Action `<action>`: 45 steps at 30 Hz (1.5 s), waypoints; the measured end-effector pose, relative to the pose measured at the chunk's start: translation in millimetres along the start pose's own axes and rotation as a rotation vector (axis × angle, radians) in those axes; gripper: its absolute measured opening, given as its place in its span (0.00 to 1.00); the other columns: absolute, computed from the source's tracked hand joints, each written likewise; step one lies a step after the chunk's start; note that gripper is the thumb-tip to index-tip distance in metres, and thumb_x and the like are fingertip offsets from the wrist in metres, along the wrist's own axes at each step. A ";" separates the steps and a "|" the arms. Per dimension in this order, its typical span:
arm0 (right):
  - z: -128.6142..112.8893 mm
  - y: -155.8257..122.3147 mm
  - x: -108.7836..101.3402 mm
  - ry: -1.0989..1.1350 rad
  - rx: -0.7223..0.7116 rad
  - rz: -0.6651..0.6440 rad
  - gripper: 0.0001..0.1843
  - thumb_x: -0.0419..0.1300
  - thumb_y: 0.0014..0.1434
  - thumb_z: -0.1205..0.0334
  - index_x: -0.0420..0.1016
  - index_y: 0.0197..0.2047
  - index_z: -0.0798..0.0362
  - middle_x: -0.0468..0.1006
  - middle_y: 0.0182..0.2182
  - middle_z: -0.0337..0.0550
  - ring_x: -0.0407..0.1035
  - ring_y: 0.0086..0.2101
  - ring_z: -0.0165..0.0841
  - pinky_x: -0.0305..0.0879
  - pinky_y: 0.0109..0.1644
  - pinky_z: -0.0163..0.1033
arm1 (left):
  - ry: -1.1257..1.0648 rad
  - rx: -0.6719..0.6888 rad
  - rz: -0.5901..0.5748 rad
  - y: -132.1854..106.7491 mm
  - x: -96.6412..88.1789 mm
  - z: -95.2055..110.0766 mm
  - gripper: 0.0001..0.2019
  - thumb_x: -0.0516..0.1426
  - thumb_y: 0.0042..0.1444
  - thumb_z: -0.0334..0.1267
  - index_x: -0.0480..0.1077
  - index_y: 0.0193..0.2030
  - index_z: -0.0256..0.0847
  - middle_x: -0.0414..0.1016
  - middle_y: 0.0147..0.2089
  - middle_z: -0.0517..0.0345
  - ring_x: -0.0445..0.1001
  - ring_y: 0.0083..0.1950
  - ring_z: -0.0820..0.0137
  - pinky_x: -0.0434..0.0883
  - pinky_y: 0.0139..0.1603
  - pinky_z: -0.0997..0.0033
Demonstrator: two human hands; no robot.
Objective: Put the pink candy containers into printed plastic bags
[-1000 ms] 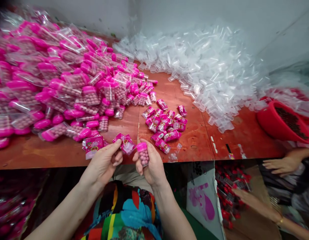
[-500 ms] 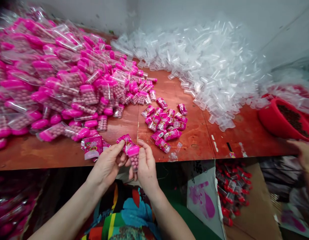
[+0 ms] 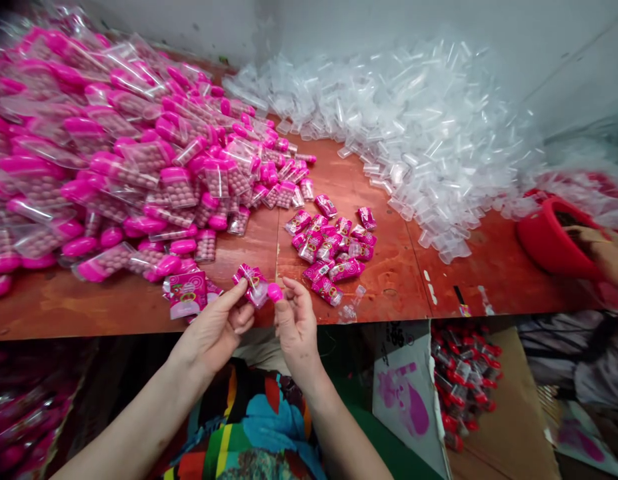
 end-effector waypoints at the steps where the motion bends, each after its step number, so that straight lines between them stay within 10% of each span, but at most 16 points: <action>1: 0.6 -0.3 1.1 0.033 0.003 -0.014 0.19 0.58 0.62 0.49 0.67 0.54 0.48 0.68 0.28 0.35 0.61 0.22 0.24 0.58 0.20 0.28 | -0.038 -0.016 0.016 -0.1 -0.7 -1.4 0.12 0.64 0.52 0.37 0.65 0.26 0.37 0.62 0.17 0.68 0.55 0.15 0.82 0.51 0.14 0.81; 6: 13.9 -3.1 4.5 0.200 0.136 -0.015 0.23 0.47 0.66 0.44 0.66 0.54 0.49 0.71 0.29 0.38 0.59 0.18 0.23 0.57 0.17 0.29 | -0.108 -0.065 0.048 -1.9 -0.9 -5.5 0.10 0.64 0.52 0.35 0.66 0.29 0.36 0.64 0.21 0.67 0.57 0.16 0.83 0.53 0.14 0.82; 10: 17.5 -2.2 6.1 0.149 0.154 -0.021 0.21 0.58 0.61 0.49 0.64 0.55 0.47 0.67 0.27 0.32 0.57 0.18 0.23 0.57 0.17 0.28 | -0.085 -0.058 0.038 -0.5 -0.8 -7.1 0.10 0.64 0.52 0.36 0.66 0.28 0.36 0.63 0.19 0.67 0.56 0.15 0.82 0.53 0.13 0.82; 22: -5.0 15.6 -3.0 -0.276 0.017 0.049 0.29 0.66 0.52 0.62 0.63 0.56 0.50 0.74 0.43 0.42 0.71 0.38 0.32 0.70 0.43 0.38 | 0.180 -0.002 -0.064 -6.9 6.6 -14.2 0.16 0.62 0.54 0.47 0.68 0.26 0.37 0.62 0.14 0.64 0.57 0.17 0.79 0.53 0.17 0.79; 31: -1.4 18.1 -16.2 -0.325 -0.052 0.213 0.21 0.59 0.54 0.66 0.69 0.52 0.50 0.70 0.32 0.36 0.63 0.27 0.27 0.66 0.34 0.34 | 0.236 -0.043 -0.031 -8.2 5.0 -24.2 0.17 0.65 0.48 0.46 0.67 0.23 0.36 0.63 0.15 0.62 0.57 0.17 0.79 0.51 0.17 0.79; 39: 8.2 20.7 -5.1 0.104 0.202 0.024 0.21 0.60 0.59 0.53 0.61 0.53 0.46 0.64 0.22 0.27 0.51 0.15 0.22 0.53 0.18 0.28 | 0.132 -0.015 -0.049 -4.4 14.5 -13.2 0.15 0.63 0.51 0.43 0.65 0.24 0.37 0.63 0.15 0.63 0.57 0.17 0.79 0.53 0.17 0.79; 45: -5.7 2.8 -8.6 0.159 0.127 0.011 0.12 0.54 0.65 0.52 0.61 0.47 0.47 0.71 0.27 0.32 0.55 0.16 0.21 0.53 0.18 0.27 | 0.094 -0.006 -0.040 1.0 12.8 -10.5 0.16 0.64 0.50 0.44 0.63 0.25 0.38 0.63 0.15 0.64 0.59 0.16 0.79 0.53 0.17 0.80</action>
Point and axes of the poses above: each hand's wrist, its own y-axis towards the middle knuckle, its own x-axis out of the palm, z = x × y, the point moved 9 cm from there along y, towards the middle knuckle
